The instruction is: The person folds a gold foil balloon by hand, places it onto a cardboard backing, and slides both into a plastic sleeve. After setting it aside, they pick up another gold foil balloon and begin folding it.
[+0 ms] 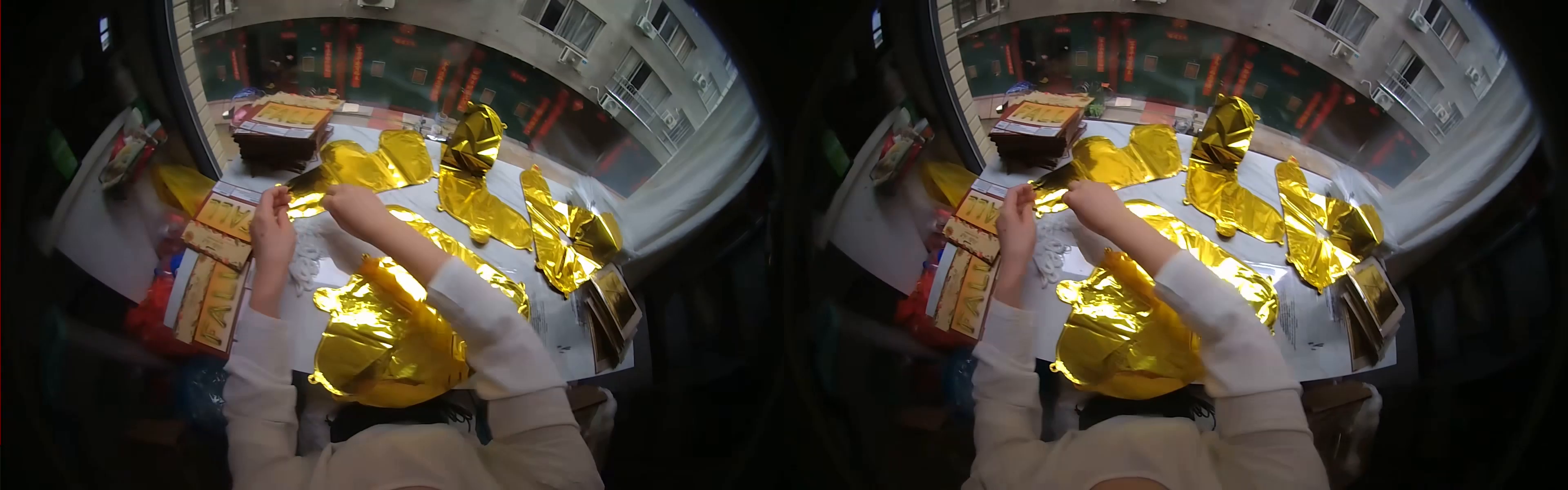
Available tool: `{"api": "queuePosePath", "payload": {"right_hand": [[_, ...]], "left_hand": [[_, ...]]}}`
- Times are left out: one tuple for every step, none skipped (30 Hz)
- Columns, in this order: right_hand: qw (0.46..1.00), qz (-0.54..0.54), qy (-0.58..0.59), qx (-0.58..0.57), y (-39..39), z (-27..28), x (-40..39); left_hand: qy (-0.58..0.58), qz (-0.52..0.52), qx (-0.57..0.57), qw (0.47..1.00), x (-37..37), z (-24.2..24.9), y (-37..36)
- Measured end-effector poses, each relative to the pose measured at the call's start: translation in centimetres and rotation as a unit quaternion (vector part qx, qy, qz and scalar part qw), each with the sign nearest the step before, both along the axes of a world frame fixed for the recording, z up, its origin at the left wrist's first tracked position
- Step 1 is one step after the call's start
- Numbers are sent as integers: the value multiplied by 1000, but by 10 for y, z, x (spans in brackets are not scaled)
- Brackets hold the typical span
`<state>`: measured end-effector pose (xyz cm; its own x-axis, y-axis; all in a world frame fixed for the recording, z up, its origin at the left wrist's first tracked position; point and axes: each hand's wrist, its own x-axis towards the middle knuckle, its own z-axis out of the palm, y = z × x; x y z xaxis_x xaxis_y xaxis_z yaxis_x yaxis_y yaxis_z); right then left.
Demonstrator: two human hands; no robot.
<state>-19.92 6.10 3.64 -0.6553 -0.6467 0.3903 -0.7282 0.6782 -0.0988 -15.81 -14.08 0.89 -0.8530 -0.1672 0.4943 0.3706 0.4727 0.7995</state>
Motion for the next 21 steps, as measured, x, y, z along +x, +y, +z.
{"api": "queuePosePath", "payload": {"right_hand": [[1000, -2, 3, -15, -12, -7, -12], [1000, 2, 6, -16, -19, -14, -24], [999, -17, -24, 33, -24, -21, -34], [994, -37, -57, 82, -27, -28, -44], [994, -36, -61, 82, -27, -25, -46], [992, -4, -85, 98, -22, -16, -46], [987, 29, -105, 115, -18, -7, -46], [986, 24, -108, 121, -16, -5, -48], [986, 25, -107, 122, -16, -4, -49], [988, 31, -89, 118, -16, -3, -49], [990, 37, -70, 115, -14, -4, -50], [990, 35, -69, 115, -17, -6, -51], [988, 47, -33, 145, -22, -10, -52], [983, 59, 4, 176, -25, -12, -52], [983, 60, 2, 176, -25, -14, -54], [978, 76, 20, 194, -26, -16, -55], [973, 93, 38, 210, -28, -14, -54], [973, 94, 37, 208, -30, -11, -52], [975, 91, 33, 201, -31, -7, -52], [977, 87, 29, 193, -32, -2, -50], [977, 87, 29, 193, -33, 2, -49]], "left_hand": [[-6, 31, 15, 999, 1, -6, 6], [-11, 61, 31, 998, 0, -9, 9], [-8, 63, 30, 998, -3, -13, 9], [-10, 47, 4, 999, -4, -18, 8], [-17, 30, -23, 999, -3, -24, 8], [14, 16, -62, 998, -1, -25, 8], [11, 19, -60, 998, 1, -25, 11], [2, 10, -68, 998, 2, -23, 15], [-6, 0, -75, 997, 2, -20, 18], [-17, 10, -98, 995, 3, -16, 18], [-16, 9, -98, 995, 3, -15, 19], [-22, 33, -129, 991, 4, -14, 19], [-28, 58, -160, 985, 4, -14, 20], [-29, 57, -159, 985, 2, -16, 19], [-47, 56, -163, 984, 1, -19, 16], [-68, 56, -167, 982, 2, -22, 14], [-70, 57, -168, 982, 2, -24, 13], [-67, 60, -173, 981, 1, -26, 12], [-62, 62, -178, 980, 0, -27, 12], [-62, 63, -178, 980, -1, -29, 11], [-57, 69, -183, 979, -2, -32, 11]]}}
